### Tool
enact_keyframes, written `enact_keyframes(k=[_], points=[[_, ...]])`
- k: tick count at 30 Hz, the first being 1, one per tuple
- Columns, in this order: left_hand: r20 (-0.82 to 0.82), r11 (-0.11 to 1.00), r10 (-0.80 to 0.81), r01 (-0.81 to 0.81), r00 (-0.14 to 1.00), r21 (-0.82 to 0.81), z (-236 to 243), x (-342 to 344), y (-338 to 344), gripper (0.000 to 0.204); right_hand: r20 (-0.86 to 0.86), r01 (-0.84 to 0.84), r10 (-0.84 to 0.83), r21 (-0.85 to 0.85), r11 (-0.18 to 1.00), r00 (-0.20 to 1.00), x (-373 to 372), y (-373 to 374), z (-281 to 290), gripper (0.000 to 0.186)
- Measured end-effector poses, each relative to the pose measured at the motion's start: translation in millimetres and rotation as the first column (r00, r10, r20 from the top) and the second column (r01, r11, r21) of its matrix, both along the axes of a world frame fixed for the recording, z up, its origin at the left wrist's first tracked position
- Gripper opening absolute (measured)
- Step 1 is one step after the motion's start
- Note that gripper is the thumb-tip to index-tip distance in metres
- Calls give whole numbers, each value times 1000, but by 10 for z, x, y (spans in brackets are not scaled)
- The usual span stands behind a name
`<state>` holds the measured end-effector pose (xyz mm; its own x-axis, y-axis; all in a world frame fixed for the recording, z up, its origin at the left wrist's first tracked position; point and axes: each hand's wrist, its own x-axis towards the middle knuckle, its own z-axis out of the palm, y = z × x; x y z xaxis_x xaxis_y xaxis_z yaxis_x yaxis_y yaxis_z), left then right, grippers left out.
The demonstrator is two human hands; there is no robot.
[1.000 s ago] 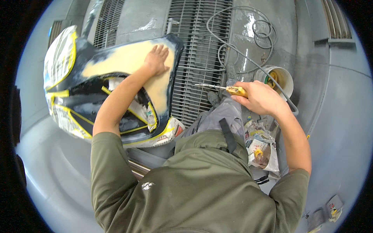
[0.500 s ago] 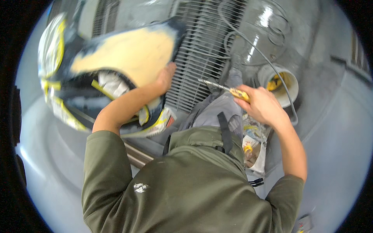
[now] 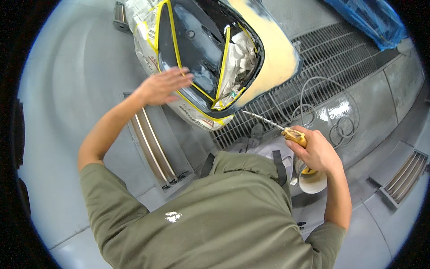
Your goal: The person mixes black paint in a container, pours it into a spray gun, and then sprays the front fender of a car in a paint booth. The person wipes the fender with a cloth before and after spraying.
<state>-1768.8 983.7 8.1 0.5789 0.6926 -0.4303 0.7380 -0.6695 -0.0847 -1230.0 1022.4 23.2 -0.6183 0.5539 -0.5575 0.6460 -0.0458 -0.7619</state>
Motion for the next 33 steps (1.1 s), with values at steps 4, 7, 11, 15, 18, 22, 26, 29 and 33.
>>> enact_keyframes(k=[4,7,11,15,18,22,26,29,33], points=[[-58,915,186,-152,981,374,327,-295,328,76,-87,37,-23,167,985,996,-157,88,186,25],[119,786,287,-305,950,538,171,-270,774,80,-58,202,-194,205,958,979,-163,158,297,28],[261,639,441,-505,858,580,-40,-462,1604,84,-145,310,-281,248,918,949,31,247,296,32],[-23,645,334,-211,942,735,-349,-549,1694,60,-13,31,-28,277,960,1000,655,273,97,39],[139,548,272,-272,952,791,-318,122,1451,51,-59,-13,27,214,977,998,1481,320,-47,43],[650,626,174,-593,739,506,-32,2458,1567,53,-61,269,-262,173,948,963,2538,369,-169,46],[723,985,-132,7,678,174,107,5155,1648,55,-46,302,-301,276,913,953,3084,337,-193,46],[580,926,-255,368,773,-83,274,6409,1871,28,-64,430,-438,360,828,897,3331,283,-125,43],[679,785,-436,619,591,-35,542,7258,2382,27,-213,626,-644,580,522,735,3883,44,-74,48]])
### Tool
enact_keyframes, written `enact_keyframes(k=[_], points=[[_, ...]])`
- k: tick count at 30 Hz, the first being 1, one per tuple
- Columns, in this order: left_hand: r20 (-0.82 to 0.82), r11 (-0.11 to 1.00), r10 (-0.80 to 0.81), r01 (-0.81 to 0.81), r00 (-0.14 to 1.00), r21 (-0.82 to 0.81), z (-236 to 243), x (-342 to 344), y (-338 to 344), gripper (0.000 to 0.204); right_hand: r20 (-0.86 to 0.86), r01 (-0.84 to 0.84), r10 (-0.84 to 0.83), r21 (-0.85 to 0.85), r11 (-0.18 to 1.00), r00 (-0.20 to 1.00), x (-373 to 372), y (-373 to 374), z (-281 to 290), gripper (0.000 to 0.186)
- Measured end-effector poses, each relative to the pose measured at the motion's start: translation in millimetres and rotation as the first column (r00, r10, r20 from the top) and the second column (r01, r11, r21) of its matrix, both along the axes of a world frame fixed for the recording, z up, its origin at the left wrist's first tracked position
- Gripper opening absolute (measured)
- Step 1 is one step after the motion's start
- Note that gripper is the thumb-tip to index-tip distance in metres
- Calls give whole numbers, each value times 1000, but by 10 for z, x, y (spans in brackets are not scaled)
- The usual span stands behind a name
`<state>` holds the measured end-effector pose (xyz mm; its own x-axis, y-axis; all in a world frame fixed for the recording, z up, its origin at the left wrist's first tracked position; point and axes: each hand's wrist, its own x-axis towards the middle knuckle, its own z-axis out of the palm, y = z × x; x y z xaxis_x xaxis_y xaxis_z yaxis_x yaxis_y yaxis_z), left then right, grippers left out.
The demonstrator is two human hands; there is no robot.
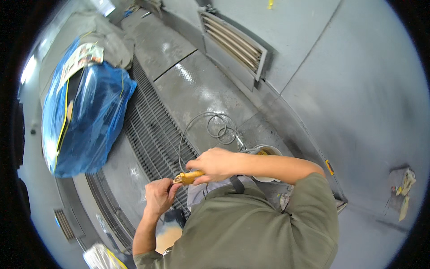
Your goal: The person mixes black paint in a container, pours it into a spray gun, and then sprays the front fender of a car in a paint booth. The person wipes the fender with a cloth before and after spraying.
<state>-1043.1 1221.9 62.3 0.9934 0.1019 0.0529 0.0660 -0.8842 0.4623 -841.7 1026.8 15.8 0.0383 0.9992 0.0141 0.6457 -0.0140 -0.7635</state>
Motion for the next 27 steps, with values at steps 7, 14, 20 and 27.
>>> enact_keyframes(k=[7,14,20,27], points=[[-50,920,-391,391,919,3,-170,1729,837,32,98,537,-560,187,823,823,554,-459,-460,48],[-83,640,-768,758,635,-122,-118,3390,919,37,253,818,-903,391,423,347,567,-385,-492,47],[-89,366,-928,929,361,-47,-61,4515,522,39,178,914,-984,401,62,-11,520,-215,-660,38],[22,293,-948,843,318,450,168,6371,-253,41,-19,900,-927,233,-367,-374,687,-453,-1018,30]])
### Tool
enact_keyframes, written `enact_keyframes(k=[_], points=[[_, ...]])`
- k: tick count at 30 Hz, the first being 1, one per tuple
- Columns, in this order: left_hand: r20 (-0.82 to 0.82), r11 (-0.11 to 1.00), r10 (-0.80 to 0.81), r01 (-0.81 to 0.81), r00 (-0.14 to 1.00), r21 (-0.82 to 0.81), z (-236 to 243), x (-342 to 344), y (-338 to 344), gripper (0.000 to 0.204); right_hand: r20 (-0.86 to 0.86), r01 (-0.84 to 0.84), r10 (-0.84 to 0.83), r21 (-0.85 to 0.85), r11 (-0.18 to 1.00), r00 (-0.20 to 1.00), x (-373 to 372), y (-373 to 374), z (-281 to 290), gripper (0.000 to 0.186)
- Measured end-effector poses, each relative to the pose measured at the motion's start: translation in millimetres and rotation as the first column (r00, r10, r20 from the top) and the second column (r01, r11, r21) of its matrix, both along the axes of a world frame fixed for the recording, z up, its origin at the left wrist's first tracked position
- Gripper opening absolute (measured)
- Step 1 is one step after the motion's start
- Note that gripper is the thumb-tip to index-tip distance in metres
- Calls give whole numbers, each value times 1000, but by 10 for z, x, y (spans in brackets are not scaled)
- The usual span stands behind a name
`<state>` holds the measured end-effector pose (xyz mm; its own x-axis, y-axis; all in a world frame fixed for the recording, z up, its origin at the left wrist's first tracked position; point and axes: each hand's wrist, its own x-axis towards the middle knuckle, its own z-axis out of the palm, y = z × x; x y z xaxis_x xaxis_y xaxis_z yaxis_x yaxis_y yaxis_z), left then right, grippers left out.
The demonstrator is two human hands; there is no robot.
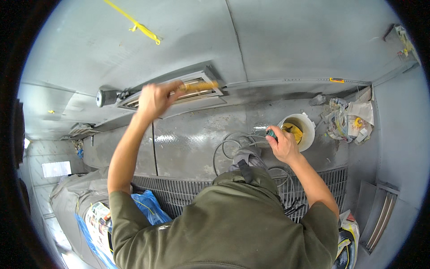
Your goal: The person mixes black paint in a container, pours it into a spray gun, and then sprays the front fender of a car in a paint booth. The person wipes the fender with a cloth before and after spraying.
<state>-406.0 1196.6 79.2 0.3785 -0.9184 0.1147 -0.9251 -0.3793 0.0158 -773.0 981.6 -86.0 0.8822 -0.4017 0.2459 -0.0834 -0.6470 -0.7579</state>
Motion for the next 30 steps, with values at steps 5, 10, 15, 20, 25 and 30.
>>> enact_keyframes(k=[5,10,15,20,25,30], points=[[166,955,-66,14,984,297,-470,1053,-750,32,-168,-113,130,106,988,977,414,364,-12,30],[288,989,-104,68,952,133,-1173,1071,-895,32,-51,-167,178,164,972,983,707,580,35,33],[-16,765,272,-226,962,-604,-1549,1191,674,64,34,-124,120,145,982,992,864,854,21,41],[-591,-252,732,-671,338,-697,-1799,2839,2480,111,106,-180,168,115,977,980,1253,1538,65,54],[-761,-190,470,-791,446,-582,-1884,3562,2813,101,145,-310,317,-66,948,937,1880,2276,409,53],[-622,-250,330,-570,710,-783,-1176,3250,2682,79,204,-348,344,-20,937,916,2522,2703,767,51]])
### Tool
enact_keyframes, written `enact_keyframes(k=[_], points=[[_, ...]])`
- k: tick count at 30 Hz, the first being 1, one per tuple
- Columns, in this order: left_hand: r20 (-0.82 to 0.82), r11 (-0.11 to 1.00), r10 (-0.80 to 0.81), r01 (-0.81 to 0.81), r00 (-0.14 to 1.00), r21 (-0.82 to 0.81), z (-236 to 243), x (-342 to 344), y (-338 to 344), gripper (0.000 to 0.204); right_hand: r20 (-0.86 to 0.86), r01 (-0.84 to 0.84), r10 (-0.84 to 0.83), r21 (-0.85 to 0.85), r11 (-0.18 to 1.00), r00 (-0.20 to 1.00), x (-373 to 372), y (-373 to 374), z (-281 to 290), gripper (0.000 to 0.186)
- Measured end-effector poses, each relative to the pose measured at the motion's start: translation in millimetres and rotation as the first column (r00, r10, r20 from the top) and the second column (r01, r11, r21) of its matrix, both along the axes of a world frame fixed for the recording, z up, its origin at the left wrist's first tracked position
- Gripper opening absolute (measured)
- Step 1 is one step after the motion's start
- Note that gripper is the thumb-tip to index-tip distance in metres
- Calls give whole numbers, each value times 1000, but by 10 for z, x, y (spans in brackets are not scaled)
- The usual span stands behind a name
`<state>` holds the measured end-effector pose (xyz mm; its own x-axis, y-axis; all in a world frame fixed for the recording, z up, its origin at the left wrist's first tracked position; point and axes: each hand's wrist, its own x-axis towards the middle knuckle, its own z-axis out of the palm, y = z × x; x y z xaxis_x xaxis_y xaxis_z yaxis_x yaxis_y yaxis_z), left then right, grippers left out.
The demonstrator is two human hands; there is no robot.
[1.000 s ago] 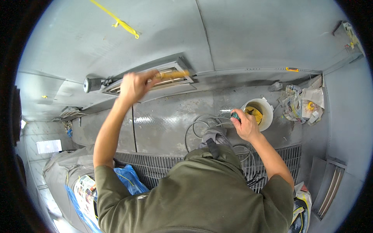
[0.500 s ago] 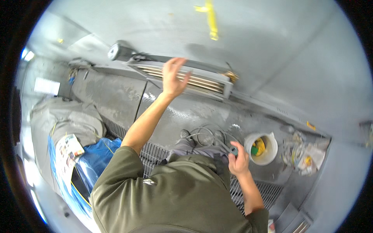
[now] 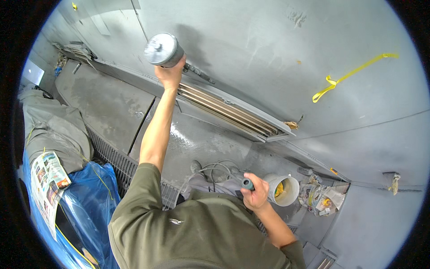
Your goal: The person mixes black paint in a container, pours it into a spray gun, and then sprays the front fender of a car in a paint booth. The person wipes the fender with a cloth before and after spraying.
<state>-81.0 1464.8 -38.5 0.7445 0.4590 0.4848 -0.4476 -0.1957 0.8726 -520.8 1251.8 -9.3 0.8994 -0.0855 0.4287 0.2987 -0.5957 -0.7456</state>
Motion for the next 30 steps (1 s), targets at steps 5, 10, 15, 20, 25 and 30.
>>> enact_keyframes(k=[5,10,15,20,25,30], points=[[414,979,-134,184,900,-83,1097,-591,436,59,-157,10,-4,37,999,988,726,128,325,42],[531,969,-16,144,847,-200,1726,-1625,955,46,-148,-271,282,94,958,948,1334,398,361,35],[359,984,135,-82,924,-158,1828,-3078,1305,59,-69,-659,673,154,736,736,1212,673,278,38],[352,910,400,-320,846,-264,1849,-4331,1266,56,30,-872,893,231,431,449,715,988,274,35],[347,699,705,-688,619,-193,2025,-5310,1192,36,138,-975,980,190,117,145,147,1300,449,35],[463,678,722,-660,515,-324,2135,-6002,1280,57,-9,-958,992,261,-116,-123,-294,1499,652,33]])
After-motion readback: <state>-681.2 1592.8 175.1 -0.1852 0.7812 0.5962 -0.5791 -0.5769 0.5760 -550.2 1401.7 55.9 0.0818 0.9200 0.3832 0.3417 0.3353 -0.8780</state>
